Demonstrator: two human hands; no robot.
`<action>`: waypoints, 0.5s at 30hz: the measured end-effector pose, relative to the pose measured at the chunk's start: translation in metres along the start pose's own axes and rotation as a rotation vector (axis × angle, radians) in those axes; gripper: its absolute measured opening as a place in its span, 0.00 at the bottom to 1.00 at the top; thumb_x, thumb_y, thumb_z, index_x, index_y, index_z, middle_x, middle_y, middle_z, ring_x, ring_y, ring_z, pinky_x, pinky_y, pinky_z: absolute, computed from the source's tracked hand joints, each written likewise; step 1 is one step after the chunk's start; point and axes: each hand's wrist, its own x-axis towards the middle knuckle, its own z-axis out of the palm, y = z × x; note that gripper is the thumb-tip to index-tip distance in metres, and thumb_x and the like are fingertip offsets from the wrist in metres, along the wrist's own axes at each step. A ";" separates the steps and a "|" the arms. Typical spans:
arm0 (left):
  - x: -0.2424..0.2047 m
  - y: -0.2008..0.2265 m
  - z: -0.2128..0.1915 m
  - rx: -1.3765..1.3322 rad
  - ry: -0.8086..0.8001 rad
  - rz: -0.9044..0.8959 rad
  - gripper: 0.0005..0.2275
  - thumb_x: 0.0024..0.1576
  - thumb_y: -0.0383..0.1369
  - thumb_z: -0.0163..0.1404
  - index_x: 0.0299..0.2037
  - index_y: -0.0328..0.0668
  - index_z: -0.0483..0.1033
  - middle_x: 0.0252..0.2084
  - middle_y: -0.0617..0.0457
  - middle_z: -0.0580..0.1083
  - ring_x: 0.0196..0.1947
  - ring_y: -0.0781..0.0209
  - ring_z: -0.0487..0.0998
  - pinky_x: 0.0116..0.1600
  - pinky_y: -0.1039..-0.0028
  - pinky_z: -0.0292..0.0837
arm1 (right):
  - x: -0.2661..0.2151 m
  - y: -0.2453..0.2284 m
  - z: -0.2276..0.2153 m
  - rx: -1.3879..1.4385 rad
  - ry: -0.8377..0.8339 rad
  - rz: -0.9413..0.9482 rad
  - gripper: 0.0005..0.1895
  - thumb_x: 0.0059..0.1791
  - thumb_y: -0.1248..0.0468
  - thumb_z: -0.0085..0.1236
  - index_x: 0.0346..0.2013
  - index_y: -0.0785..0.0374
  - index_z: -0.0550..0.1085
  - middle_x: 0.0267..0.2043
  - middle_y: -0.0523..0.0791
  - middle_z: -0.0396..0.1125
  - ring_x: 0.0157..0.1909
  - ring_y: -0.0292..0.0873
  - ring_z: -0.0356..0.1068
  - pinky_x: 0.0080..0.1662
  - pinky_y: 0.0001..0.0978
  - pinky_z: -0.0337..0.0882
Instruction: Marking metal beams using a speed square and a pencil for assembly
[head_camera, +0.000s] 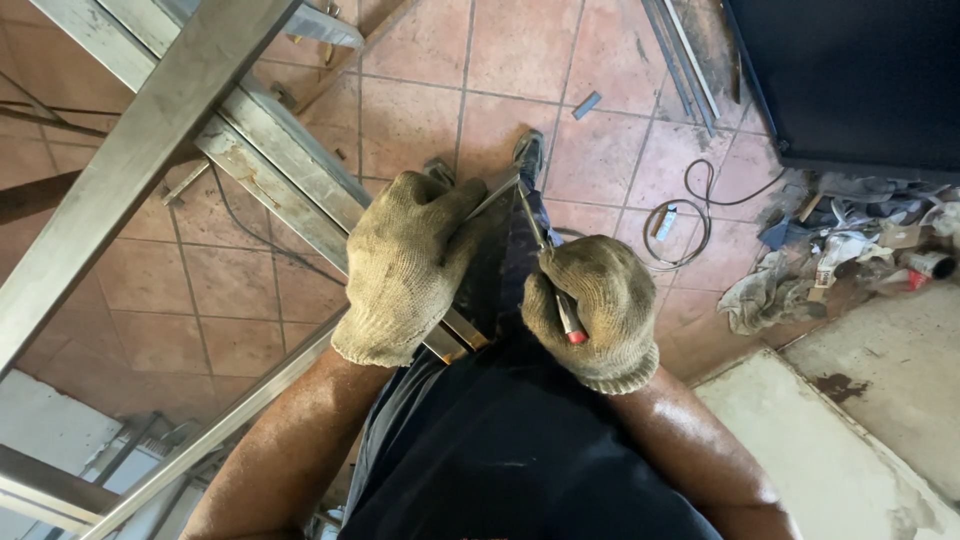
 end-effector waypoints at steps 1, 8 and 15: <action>0.000 0.002 0.000 0.005 0.000 -0.011 0.13 0.61 0.44 0.51 0.55 0.63 0.78 0.45 0.47 0.74 0.46 0.38 0.79 0.40 0.52 0.78 | 0.000 -0.001 0.000 -0.007 -0.009 0.011 0.06 0.44 0.64 0.62 0.32 0.62 0.81 0.21 0.49 0.73 0.28 0.52 0.78 0.25 0.35 0.75; -0.002 0.004 0.004 0.009 0.028 -0.019 0.14 0.60 0.44 0.52 0.56 0.61 0.78 0.46 0.47 0.75 0.46 0.38 0.79 0.40 0.51 0.78 | 0.006 -0.003 -0.003 -0.038 -0.060 0.069 0.05 0.44 0.64 0.62 0.32 0.62 0.81 0.22 0.49 0.73 0.29 0.53 0.78 0.26 0.36 0.75; 0.001 0.012 -0.006 0.017 0.006 -0.045 0.12 0.60 0.44 0.52 0.52 0.60 0.79 0.44 0.46 0.75 0.44 0.36 0.79 0.39 0.52 0.79 | 0.010 -0.006 -0.009 -0.062 -0.109 0.107 0.05 0.43 0.65 0.62 0.32 0.62 0.81 0.22 0.48 0.73 0.29 0.53 0.78 0.26 0.37 0.75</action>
